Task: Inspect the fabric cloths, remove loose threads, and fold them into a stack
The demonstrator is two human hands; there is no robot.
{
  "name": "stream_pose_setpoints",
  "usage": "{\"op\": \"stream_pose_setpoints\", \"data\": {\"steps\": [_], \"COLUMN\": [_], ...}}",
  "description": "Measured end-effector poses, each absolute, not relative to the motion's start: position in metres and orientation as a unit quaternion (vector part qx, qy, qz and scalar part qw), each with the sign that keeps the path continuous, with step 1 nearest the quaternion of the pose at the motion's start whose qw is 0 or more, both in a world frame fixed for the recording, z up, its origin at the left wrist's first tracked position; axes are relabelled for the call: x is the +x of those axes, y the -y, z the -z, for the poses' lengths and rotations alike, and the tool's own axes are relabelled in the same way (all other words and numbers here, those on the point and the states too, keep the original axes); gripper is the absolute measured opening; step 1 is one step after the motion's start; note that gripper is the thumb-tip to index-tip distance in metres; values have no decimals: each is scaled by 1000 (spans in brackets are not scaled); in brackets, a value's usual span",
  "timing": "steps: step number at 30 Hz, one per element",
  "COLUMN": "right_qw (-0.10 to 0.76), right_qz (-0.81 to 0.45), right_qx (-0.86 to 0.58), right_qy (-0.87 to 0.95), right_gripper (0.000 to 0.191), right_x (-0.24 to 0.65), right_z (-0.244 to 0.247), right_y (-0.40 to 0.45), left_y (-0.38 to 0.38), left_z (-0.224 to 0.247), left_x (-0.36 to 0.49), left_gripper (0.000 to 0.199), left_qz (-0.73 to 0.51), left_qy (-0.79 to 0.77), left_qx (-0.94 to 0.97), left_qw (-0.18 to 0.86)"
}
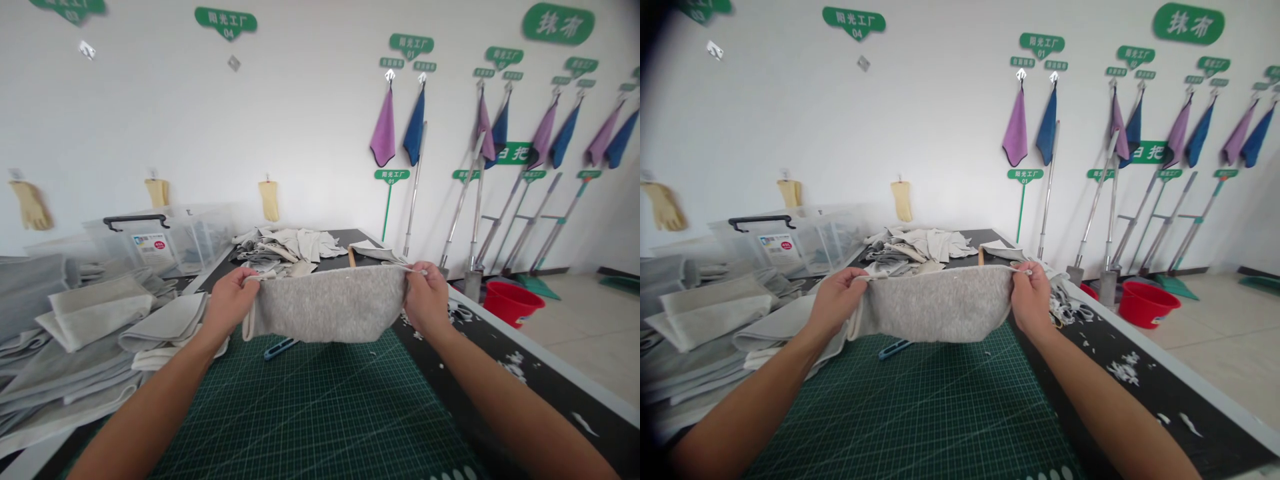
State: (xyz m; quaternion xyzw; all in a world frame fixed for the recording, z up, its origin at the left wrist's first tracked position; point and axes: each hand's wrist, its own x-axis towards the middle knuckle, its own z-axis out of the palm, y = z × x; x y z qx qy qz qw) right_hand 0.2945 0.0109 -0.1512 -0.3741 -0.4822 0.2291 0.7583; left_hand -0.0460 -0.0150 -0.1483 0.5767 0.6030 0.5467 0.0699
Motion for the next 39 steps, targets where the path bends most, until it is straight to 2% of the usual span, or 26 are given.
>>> {"op": "stream_pose_setpoints", "data": {"steps": [6,12,16,19,22,26,29,33,39], "right_qw": [774,758,728,695,653,575,527,496,531], "right_qz": [-159,-140,-149,-166,-179,-204,-203,-176,-139], "right_qx": [-293,-194,-192,-201,-214,-210,-212,-223,-243], "right_qy": [538,607,641,670,704,764,797,820,800], "right_gripper": [10,14,16,17,17,16,16,16,15], "right_x": [279,249,237,231,223,214,212,218,226], "right_z": [63,8,9,15,21,30,36,38,35], "right_y": [-14,2,12,18,24,34,41,42,33], "left_y": [-6,-16,-17,-9,7,30,40,52,67], "left_z": [160,178,185,182,168,144,131,126,133], "left_x": [-39,-32,-27,-18,-2,26,43,52,56], "left_gripper": [24,28,37,39,43,61,54,35,31], "left_qz": [-528,-515,-525,-553,-564,-539,-516,-509,-483], "left_qy": [-554,-533,-522,-457,-352,-216,-173,-216,-240], "left_qx": [602,646,637,646,660,665,663,640,669], "left_qw": [229,184,214,263,351,468,514,533,511]}}
